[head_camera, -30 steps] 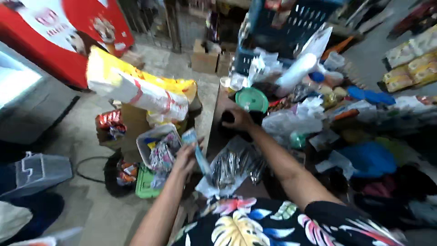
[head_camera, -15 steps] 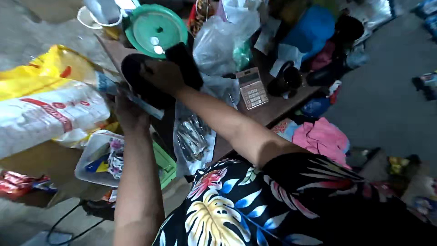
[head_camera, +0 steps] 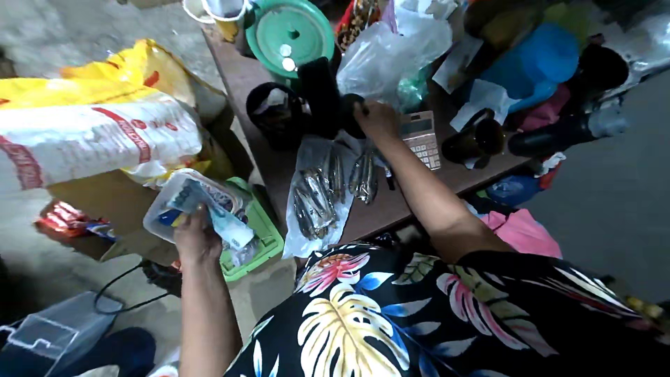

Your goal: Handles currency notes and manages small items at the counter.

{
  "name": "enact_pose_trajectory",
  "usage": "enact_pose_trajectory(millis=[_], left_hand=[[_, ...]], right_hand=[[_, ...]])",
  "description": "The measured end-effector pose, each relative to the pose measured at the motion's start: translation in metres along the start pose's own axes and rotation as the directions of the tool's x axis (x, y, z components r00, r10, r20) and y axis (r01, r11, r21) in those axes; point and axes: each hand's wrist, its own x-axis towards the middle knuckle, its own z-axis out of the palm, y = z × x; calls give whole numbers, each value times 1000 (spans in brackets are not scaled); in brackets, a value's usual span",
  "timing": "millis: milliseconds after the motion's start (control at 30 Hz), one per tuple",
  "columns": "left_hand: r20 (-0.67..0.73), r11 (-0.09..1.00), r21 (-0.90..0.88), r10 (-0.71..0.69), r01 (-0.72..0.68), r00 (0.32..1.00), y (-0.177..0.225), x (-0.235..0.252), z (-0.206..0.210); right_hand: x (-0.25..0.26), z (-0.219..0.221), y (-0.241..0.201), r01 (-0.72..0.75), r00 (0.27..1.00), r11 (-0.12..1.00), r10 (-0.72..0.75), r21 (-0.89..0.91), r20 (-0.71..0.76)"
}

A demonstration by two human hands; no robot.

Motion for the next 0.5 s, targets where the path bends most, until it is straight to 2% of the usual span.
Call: enact_pose_trajectory(millis=[67, 133, 267, 367, 433, 500], left_hand=[[-89, 1000, -3, -20, 19, 996, -11, -13, -12], [-132, 996, -80, -36, 25, 991, -20, -23, -18], [-156, 987, -160, -43, 17, 987, -27, -37, -15], [-167, 990, -139, 0, -23, 986, -26, -41, -15], [-176, 993, -105, 27, -46, 984, -22, -42, -13], [-174, 995, -66, 66, -78, 983, -17, -44, -10]], right_hand=[[1, 8, 10, -24, 999, 997, 26, -80, 33], [4, 14, 13, -33, 998, 990, 39, -137, 42], [12, 28, 27, -36, 999, 980, 40, -194, 12], [12, 31, 28, -57, 998, 988, 53, -146, -31], [7, 22, 11, -43, 996, 997, 38, -65, -75], [2, 13, -18, 124, 986, 992, -122, 14, -115]])
